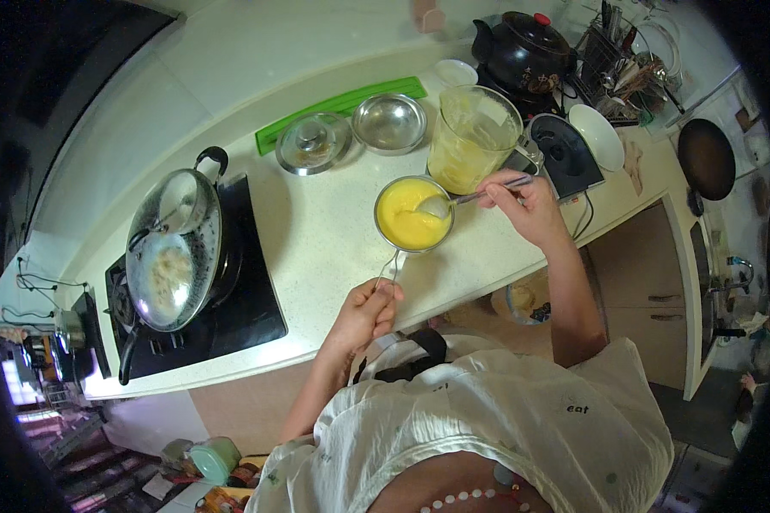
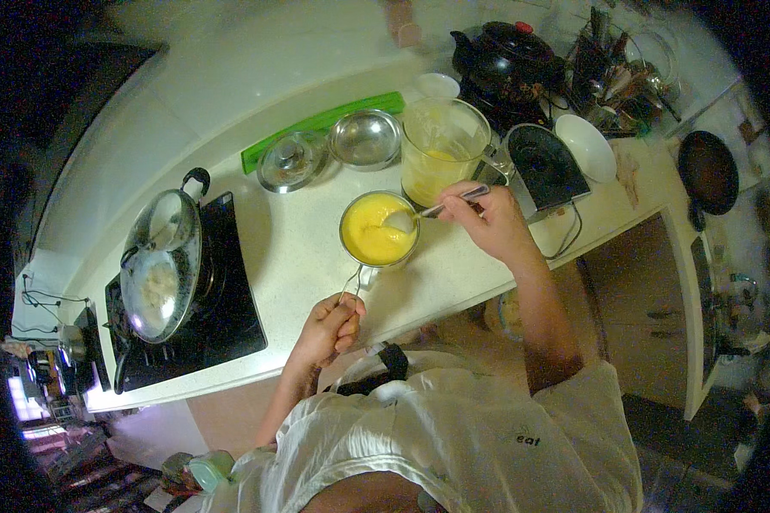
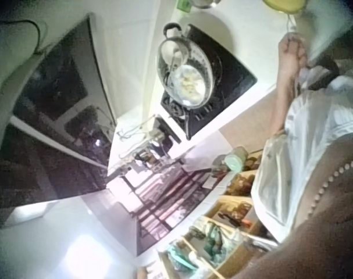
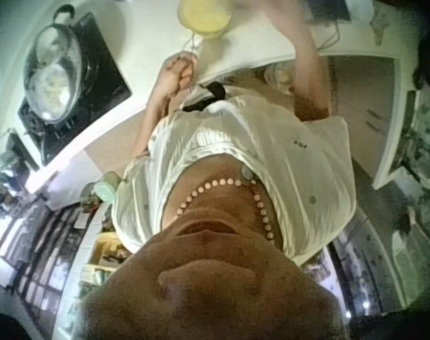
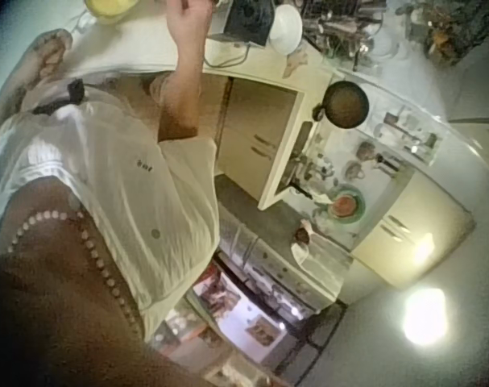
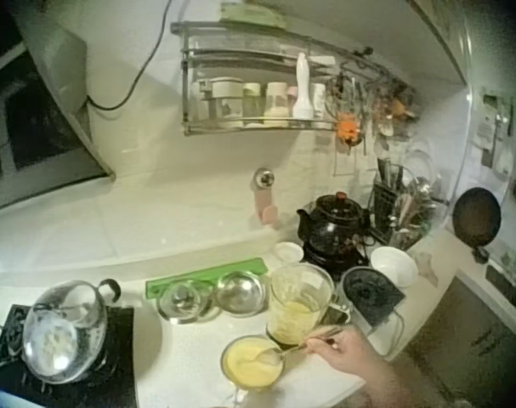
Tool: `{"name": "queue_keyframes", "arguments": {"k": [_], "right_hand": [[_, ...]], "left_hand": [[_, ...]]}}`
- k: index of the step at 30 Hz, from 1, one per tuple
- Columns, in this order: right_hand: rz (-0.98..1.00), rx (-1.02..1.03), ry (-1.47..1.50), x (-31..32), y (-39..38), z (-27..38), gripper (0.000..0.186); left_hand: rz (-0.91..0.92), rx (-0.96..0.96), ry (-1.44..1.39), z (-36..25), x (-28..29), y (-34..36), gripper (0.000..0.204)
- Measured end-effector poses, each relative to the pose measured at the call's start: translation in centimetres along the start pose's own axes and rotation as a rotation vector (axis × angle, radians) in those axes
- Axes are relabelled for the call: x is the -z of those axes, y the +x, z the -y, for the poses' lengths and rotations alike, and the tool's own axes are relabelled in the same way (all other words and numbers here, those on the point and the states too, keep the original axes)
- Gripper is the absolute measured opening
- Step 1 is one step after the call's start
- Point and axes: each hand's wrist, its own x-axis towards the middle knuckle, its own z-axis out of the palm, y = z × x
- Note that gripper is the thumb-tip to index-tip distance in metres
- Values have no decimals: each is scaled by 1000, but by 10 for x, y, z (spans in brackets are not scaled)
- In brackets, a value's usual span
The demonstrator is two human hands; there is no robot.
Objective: The person pours a yellow liquid from a blender into a small metal pot and stirs it with a spoon. The person continues to stir the mixture in the pot for the remainder of the clip.
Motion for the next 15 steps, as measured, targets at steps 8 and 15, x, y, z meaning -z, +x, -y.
{"name": "queue_keyframes", "arguments": {"k": [8, 15], "right_hand": [[-96, -31, 12, -6, 5, 0, 17], [-105, 84, 23, -26, 9, -2, 16]], "left_hand": [[19, -17, -70, 6, 3, 4, 22], [21, -1, -72, 7, 5, 5, 25]]}}
